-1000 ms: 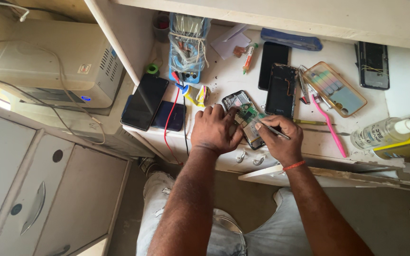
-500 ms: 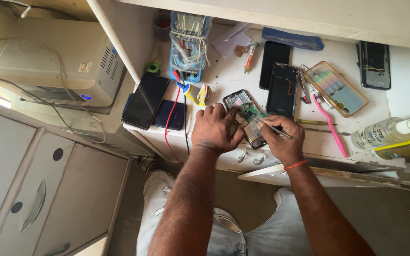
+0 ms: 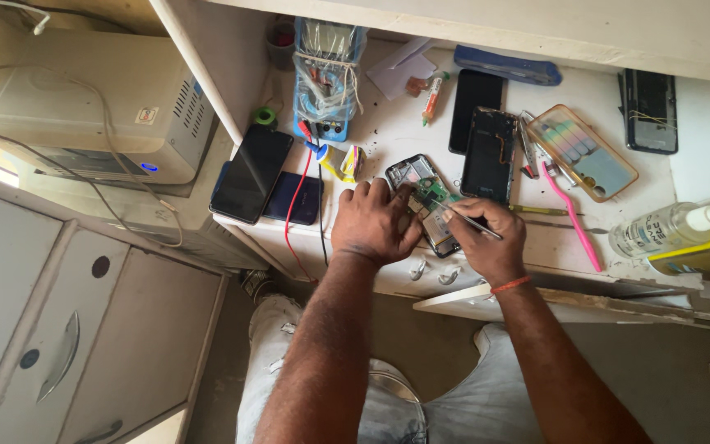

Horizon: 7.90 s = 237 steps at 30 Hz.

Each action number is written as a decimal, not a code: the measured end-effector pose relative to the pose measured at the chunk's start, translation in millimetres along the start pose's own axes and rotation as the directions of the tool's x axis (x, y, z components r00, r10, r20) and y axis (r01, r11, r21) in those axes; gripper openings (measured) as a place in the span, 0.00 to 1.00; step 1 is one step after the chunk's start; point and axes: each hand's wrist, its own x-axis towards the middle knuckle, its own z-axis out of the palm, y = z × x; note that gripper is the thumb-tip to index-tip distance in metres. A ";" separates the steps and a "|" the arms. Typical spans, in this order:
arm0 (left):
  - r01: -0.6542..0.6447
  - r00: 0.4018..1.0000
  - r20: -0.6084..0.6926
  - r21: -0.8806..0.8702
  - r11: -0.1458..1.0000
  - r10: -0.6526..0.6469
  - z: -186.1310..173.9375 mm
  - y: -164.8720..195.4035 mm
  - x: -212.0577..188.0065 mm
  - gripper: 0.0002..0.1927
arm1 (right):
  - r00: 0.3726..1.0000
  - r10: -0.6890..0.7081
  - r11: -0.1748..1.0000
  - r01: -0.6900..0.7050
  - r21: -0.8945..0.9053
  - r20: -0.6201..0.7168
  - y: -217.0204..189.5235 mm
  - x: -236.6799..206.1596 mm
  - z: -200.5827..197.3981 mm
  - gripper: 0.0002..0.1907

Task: The person sprays cleaning solution on a phone motherboard and scrubs it with a pink toothbrush. They then use a metal pry tool to work on the board, place it into the phone frame, and press it into position.

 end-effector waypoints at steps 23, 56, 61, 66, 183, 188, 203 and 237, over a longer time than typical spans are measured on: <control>-0.006 1.000 -0.021 -0.014 1.000 0.006 -2.0 0.8 0.0 0.28 | 1.000 0.020 1.000 -0.020 0.006 -0.024 0.8 0.1 1.4 0.06; -0.006 1.000 -0.005 -0.003 1.000 0.006 -1.2 -0.5 -0.5 0.29 | 1.000 0.004 1.000 -0.004 -0.030 -0.010 -2.4 2.7 2.6 0.07; 0.000 1.000 0.011 0.002 1.000 0.000 -1.0 -0.8 0.1 0.29 | 1.000 0.006 0.999 -0.007 -0.034 -0.008 0.5 1.9 0.5 0.07; 0.005 1.000 0.011 -0.009 1.000 -0.005 -1.4 -0.2 0.0 0.29 | 1.000 -0.011 1.000 0.011 0.006 -0.019 -1.5 2.0 0.1 0.07; -0.001 1.000 -0.013 -0.014 1.000 0.000 -0.4 -0.2 -0.2 0.29 | 0.998 0.057 0.998 -0.057 -0.010 -0.007 0.4 11.7 5.2 0.07; 0.005 1.000 -0.014 -0.019 1.000 -0.006 -1.0 -0.2 -0.6 0.28 | 0.999 0.037 0.998 -0.037 -0.057 -0.008 -2.4 11.7 4.1 0.07; 0.002 1.000 -0.012 -0.016 1.000 -0.002 0.3 -0.6 0.0 0.29 | 0.999 0.040 0.999 -0.040 -0.030 -0.004 1.2 11.2 4.0 0.07; 0.015 1.000 0.012 -0.012 1.000 -0.014 -0.6 -0.5 0.4 0.28 | 0.999 0.035 0.999 -0.035 -0.019 -0.001 1.5 11.2 4.9 0.06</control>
